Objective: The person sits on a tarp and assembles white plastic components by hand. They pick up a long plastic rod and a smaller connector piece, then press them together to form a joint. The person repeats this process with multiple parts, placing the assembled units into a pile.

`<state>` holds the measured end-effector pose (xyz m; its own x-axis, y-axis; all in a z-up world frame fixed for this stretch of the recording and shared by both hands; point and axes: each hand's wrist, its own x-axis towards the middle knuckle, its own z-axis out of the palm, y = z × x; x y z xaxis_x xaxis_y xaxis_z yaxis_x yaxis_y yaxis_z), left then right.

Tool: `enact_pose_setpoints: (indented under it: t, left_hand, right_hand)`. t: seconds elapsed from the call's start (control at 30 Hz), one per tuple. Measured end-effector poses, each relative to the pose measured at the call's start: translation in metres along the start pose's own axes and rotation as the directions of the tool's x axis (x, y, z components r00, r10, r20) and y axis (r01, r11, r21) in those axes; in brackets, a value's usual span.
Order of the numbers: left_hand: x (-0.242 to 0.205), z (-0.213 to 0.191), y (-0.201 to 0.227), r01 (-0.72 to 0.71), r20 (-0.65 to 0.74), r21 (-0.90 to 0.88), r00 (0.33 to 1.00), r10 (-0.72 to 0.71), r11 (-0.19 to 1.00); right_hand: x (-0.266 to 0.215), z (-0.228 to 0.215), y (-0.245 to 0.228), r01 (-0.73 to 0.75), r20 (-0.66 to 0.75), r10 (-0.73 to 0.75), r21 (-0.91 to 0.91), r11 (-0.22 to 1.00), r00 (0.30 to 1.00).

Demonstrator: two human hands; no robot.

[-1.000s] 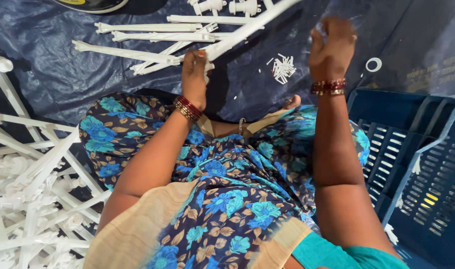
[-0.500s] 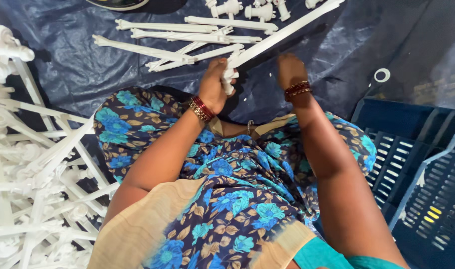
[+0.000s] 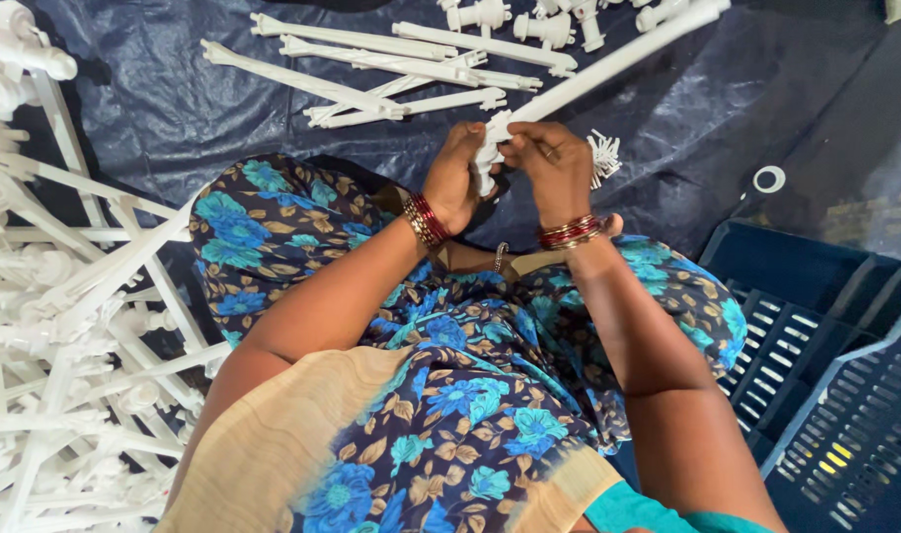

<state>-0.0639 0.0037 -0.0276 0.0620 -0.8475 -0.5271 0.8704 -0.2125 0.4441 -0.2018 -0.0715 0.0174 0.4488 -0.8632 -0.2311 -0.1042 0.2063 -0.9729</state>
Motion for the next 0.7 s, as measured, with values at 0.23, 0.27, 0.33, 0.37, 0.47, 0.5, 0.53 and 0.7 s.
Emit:
enact_pose_setpoints:
  t: [0.23, 0.27, 0.33, 0.37, 0.47, 0.5, 0.53, 0.7]
  left_hand:
    - [-0.002, -0.001, 0.001, -0.030, -0.020, -0.033, 0.999, 0.029, 0.999]
    - [-0.002, -0.001, 0.002, -0.038, -0.018, -0.027, 0.999, 0.038, 0.999]
    - [-0.003, 0.000, 0.002, -0.055, -0.014, -0.015, 0.998, 0.054, 0.998]
    - [-0.003, 0.001, 0.003, -0.056, -0.016, -0.024, 0.998, 0.056, 0.998]
    - [-0.004, 0.002, 0.006, -0.059, -0.023, -0.040, 0.998, 0.058, 0.997]
    - [-0.004, 0.001, 0.007, -0.053, -0.029, -0.039, 0.998, 0.052, 0.998]
    - [-0.004, 0.001, 0.006, -0.047, -0.037, -0.039, 0.998, 0.046, 0.998]
    - [0.001, -0.003, -0.001, -0.105, -0.018, -0.028, 0.994, 0.104, 0.994]
  right_hand:
    - [-0.008, 0.021, -0.021, 0.462, 0.112, -0.519, -0.639, 0.615, 0.847]
    - [-0.008, 0.021, -0.023, 0.461, 0.140, -0.508, -0.664, 0.588, 0.850]
    - [-0.010, 0.021, -0.028, 0.461, 0.195, -0.482, -0.711, 0.531, 0.854]
    - [-0.012, 0.021, -0.030, 0.464, 0.196, -0.481, -0.704, 0.538, 0.854]
    - [-0.015, 0.022, -0.036, 0.454, 0.158, -0.489, -0.681, 0.575, 0.858]
    - [-0.016, 0.023, -0.037, 0.433, 0.118, -0.490, -0.671, 0.601, 0.864]
    - [-0.017, 0.023, -0.037, 0.413, 0.080, -0.489, -0.660, 0.627, 0.869]
    - [-0.011, 0.027, -0.028, 0.389, 0.060, -0.419, -0.507, 0.769, 0.906]
